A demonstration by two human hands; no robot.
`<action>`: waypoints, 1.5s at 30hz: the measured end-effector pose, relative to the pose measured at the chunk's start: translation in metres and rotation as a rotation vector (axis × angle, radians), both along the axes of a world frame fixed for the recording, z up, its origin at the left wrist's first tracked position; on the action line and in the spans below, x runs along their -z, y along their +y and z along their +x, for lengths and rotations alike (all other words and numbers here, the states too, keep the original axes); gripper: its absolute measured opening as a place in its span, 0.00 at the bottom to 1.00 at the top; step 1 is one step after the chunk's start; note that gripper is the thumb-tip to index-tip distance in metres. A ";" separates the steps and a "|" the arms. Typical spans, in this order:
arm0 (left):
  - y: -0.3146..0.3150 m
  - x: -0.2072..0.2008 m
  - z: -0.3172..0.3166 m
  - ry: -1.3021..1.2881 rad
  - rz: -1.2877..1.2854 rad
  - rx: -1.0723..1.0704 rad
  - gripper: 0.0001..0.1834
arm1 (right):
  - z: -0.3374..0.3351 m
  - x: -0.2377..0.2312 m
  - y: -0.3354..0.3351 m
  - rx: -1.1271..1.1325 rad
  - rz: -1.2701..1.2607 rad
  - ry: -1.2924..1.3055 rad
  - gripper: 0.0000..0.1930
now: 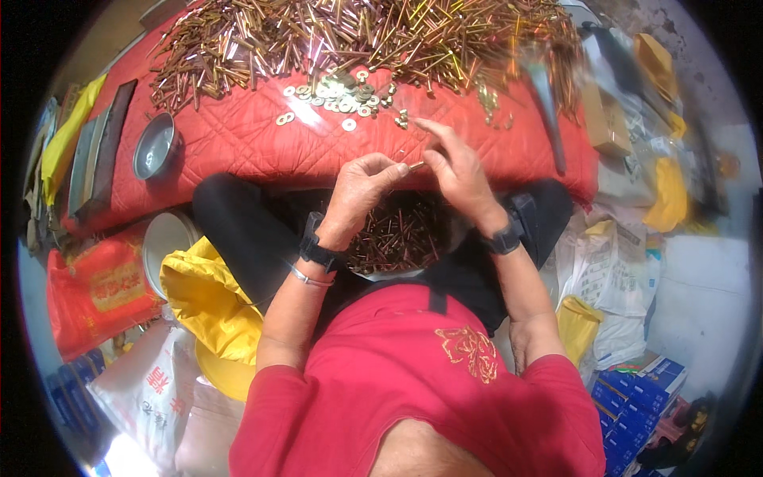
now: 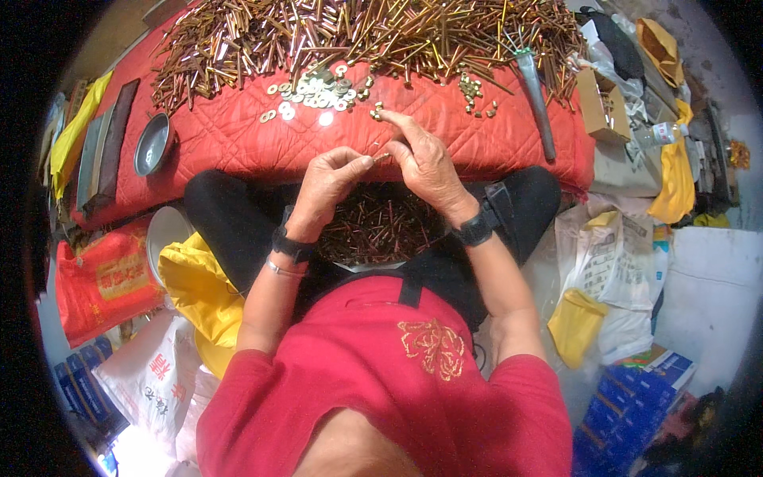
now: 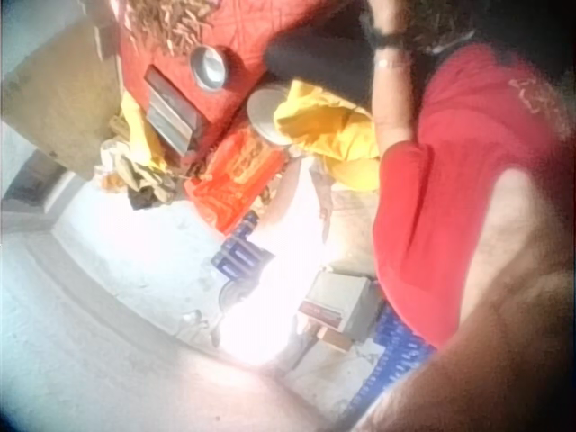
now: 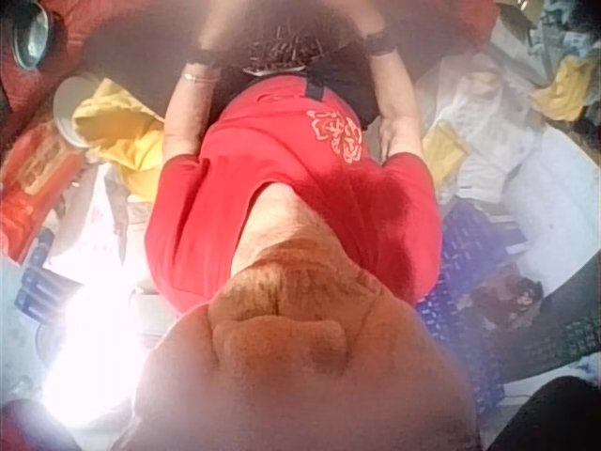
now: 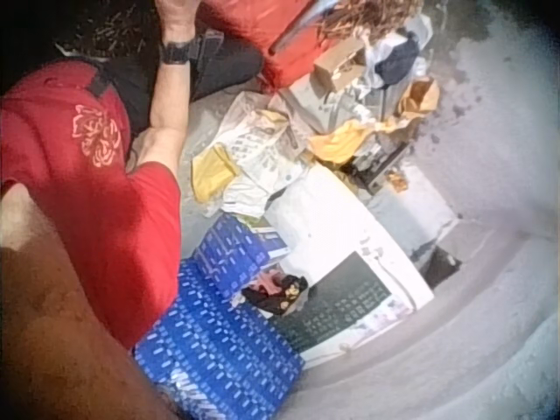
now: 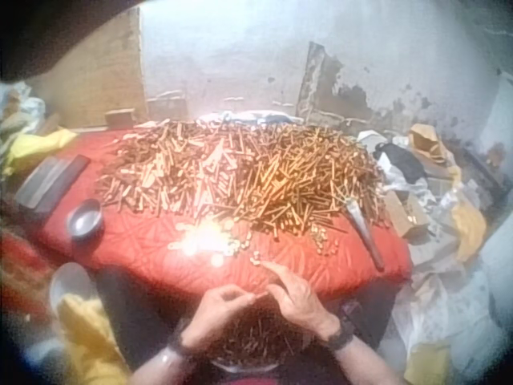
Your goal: Assembling small metal components by sliding washers onto shafts.
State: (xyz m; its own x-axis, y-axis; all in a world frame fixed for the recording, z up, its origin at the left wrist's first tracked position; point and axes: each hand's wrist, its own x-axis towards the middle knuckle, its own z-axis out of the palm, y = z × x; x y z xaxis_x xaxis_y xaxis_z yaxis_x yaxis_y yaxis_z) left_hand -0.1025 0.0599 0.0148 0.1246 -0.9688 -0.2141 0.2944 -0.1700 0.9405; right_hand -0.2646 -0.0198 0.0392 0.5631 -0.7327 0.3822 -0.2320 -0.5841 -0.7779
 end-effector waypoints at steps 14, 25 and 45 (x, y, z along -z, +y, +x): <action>-0.001 -0.005 0.005 0.010 0.074 0.022 0.09 | 0.003 0.006 0.001 -0.001 -0.165 -0.065 0.20; 0.001 0.000 0.005 0.056 0.139 0.074 0.09 | 0.004 0.004 0.002 0.025 0.056 0.026 0.18; 0.017 -0.007 0.008 -0.601 -0.214 0.239 0.10 | 0.004 0.015 0.001 -0.161 0.134 0.022 0.15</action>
State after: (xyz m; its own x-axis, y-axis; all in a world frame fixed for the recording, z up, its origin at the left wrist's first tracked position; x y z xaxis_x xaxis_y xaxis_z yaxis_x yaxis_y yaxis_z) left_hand -0.0943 0.0767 0.0215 -0.0604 -0.9979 0.0249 -0.3127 0.0426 0.9489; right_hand -0.2603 -0.0189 0.0241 0.6843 -0.6757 0.2741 -0.1613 -0.5068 -0.8468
